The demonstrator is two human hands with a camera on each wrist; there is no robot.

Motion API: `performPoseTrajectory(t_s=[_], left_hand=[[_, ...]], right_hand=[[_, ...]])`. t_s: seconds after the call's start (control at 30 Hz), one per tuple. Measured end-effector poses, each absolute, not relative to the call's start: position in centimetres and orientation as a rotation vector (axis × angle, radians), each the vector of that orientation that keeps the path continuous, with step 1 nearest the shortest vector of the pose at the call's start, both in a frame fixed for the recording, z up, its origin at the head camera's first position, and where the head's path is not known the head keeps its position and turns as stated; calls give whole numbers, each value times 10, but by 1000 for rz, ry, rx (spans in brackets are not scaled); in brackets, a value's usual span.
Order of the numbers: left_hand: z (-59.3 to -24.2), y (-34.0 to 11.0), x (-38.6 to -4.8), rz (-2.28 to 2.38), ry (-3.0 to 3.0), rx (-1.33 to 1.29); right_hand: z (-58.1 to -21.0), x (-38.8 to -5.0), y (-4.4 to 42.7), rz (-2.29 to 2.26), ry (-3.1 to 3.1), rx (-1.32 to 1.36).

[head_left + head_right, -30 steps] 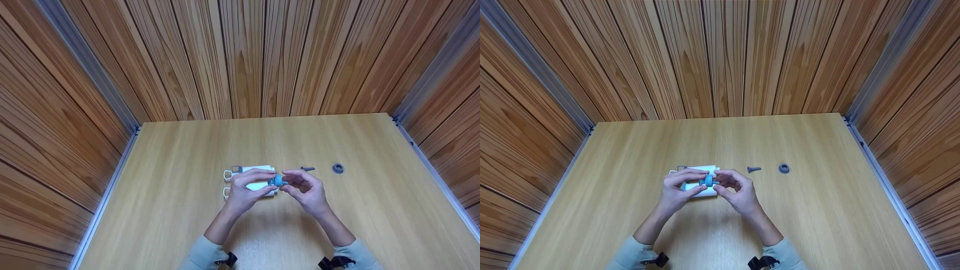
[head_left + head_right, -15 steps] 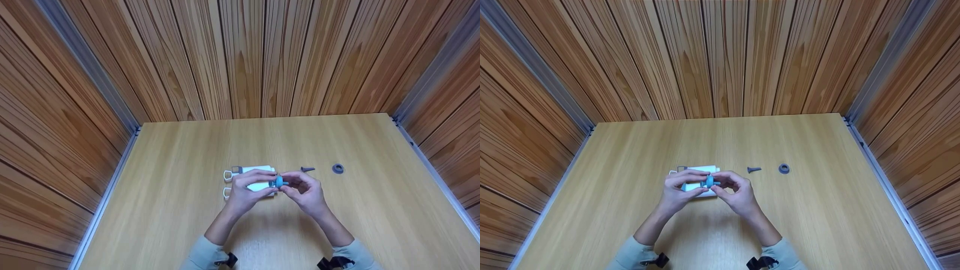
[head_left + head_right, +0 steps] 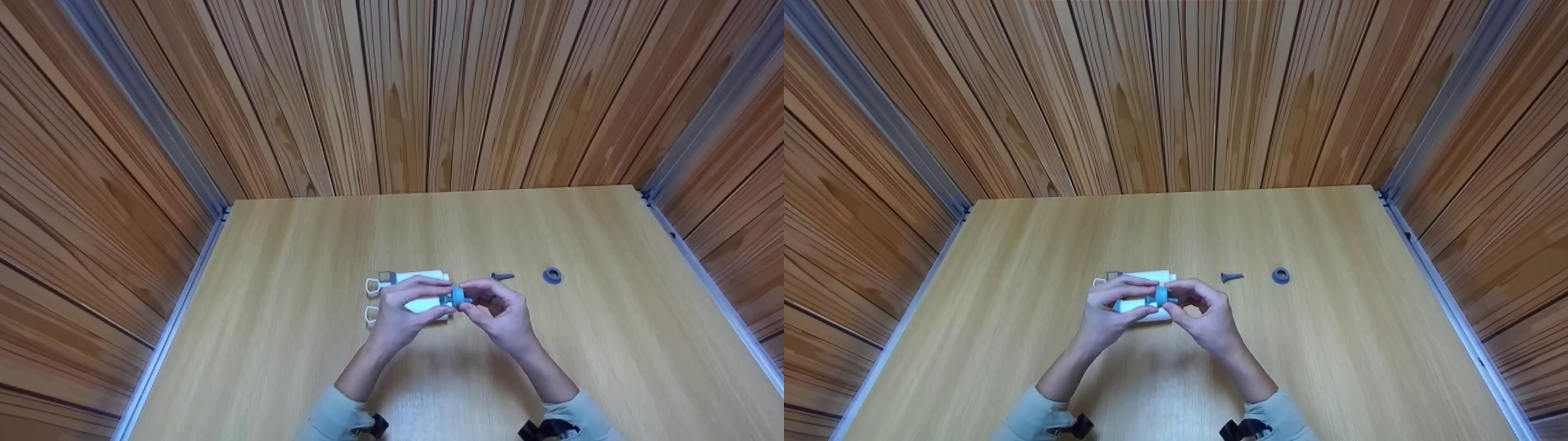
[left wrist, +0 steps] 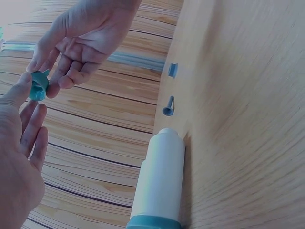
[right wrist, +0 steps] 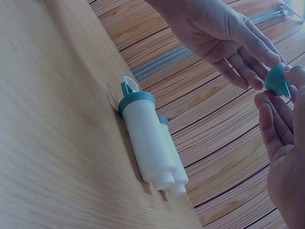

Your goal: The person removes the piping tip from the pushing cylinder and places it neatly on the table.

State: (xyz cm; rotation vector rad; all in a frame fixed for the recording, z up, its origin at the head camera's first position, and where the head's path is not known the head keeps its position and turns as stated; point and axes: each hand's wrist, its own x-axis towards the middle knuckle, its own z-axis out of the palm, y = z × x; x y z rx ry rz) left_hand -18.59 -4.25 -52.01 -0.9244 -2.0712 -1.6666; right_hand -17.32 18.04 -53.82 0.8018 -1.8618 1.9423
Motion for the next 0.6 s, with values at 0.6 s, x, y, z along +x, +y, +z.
performPoseTrajectory(t_s=[0.6], left_hand=[[-522, -44, -182, -1672, -2186, -792]], right_hand=[[-536, -174, 185, 1943, -1832, 800]])
